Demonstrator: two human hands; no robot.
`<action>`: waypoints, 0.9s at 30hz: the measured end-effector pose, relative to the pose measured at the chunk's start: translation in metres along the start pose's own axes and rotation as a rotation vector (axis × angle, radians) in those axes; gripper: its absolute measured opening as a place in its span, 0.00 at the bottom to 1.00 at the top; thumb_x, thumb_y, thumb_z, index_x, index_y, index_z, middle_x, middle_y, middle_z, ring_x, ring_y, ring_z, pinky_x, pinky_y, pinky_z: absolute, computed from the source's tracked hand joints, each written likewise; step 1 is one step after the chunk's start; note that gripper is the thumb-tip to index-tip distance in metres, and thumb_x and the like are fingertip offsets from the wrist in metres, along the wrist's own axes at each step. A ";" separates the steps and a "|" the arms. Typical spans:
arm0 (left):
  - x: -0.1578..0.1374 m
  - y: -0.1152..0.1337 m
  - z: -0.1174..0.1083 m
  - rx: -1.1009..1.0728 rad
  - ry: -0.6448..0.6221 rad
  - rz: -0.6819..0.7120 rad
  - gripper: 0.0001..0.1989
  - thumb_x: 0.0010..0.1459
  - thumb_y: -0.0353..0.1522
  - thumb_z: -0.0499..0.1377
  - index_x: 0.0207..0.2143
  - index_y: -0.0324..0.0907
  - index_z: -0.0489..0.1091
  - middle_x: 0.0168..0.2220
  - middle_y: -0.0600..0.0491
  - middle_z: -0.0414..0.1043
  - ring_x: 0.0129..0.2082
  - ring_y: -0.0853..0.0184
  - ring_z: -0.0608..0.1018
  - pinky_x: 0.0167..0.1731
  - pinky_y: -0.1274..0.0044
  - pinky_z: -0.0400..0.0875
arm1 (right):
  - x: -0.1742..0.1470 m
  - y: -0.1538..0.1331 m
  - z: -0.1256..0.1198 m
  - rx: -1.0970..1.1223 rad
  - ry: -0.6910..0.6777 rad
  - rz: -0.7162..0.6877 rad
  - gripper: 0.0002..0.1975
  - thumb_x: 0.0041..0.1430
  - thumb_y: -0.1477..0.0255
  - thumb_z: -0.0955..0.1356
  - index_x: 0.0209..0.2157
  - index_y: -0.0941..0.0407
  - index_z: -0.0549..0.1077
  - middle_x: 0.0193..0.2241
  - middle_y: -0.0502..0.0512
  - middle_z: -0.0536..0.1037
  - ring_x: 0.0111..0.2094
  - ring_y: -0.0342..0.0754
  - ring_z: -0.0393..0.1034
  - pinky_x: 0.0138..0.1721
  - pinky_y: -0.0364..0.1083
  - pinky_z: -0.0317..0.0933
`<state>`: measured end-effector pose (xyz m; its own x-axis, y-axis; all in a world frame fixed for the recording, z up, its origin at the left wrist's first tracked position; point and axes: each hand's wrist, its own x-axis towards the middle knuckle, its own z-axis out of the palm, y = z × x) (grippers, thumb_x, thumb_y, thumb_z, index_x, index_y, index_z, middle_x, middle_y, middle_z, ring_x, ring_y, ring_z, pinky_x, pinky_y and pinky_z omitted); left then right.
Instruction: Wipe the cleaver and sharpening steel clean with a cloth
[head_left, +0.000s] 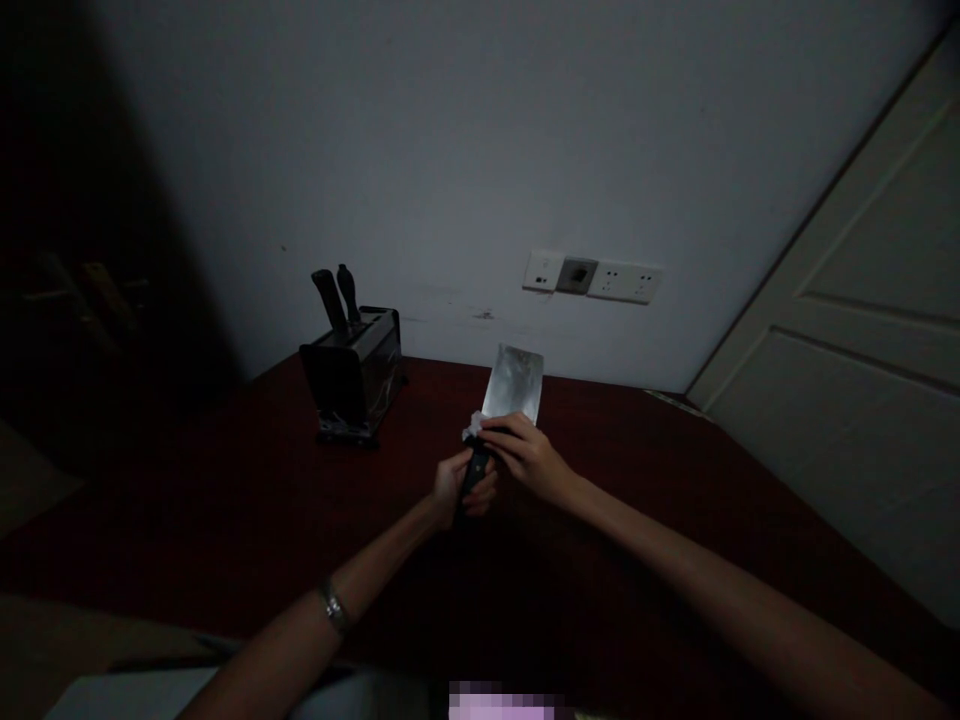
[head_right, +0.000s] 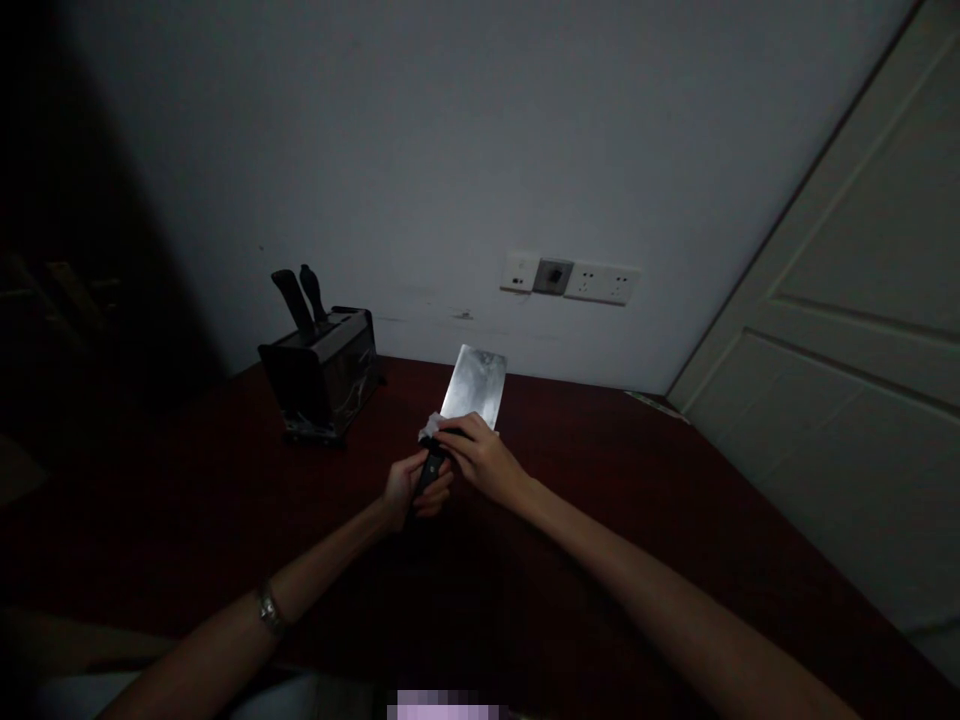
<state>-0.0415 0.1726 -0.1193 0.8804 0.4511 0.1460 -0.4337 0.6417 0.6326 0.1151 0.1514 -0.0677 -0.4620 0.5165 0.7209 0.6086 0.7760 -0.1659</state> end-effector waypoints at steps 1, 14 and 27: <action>0.000 -0.001 0.000 0.005 0.004 -0.004 0.19 0.59 0.43 0.43 0.27 0.38 0.61 0.15 0.59 0.52 0.09 0.77 0.48 0.07 0.84 0.45 | 0.004 0.004 -0.002 -0.010 0.006 -0.005 0.16 0.58 0.75 0.62 0.48 0.50 0.68 0.43 0.57 0.72 0.44 0.50 0.66 0.43 0.53 0.64; 0.000 -0.004 0.008 0.060 -0.003 -0.037 0.22 0.60 0.45 0.40 0.24 0.39 0.61 0.14 0.59 0.53 0.09 0.77 0.50 0.06 0.84 0.47 | 0.057 0.078 -0.050 -0.206 0.377 0.146 0.12 0.57 0.73 0.63 0.41 0.52 0.74 0.40 0.58 0.73 0.43 0.51 0.65 0.44 0.55 0.62; -0.001 0.007 0.003 -0.007 0.013 0.025 0.21 0.60 0.44 0.41 0.25 0.38 0.60 0.14 0.60 0.50 0.09 0.77 0.48 0.06 0.85 0.48 | -0.008 0.006 -0.009 -0.063 0.126 0.040 0.15 0.58 0.78 0.62 0.46 0.53 0.70 0.42 0.58 0.72 0.43 0.49 0.64 0.41 0.52 0.64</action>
<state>-0.0442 0.1746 -0.1126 0.8665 0.4754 0.1521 -0.4573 0.6341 0.6235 0.1281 0.1488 -0.0684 -0.3549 0.4937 0.7939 0.6660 0.7295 -0.1559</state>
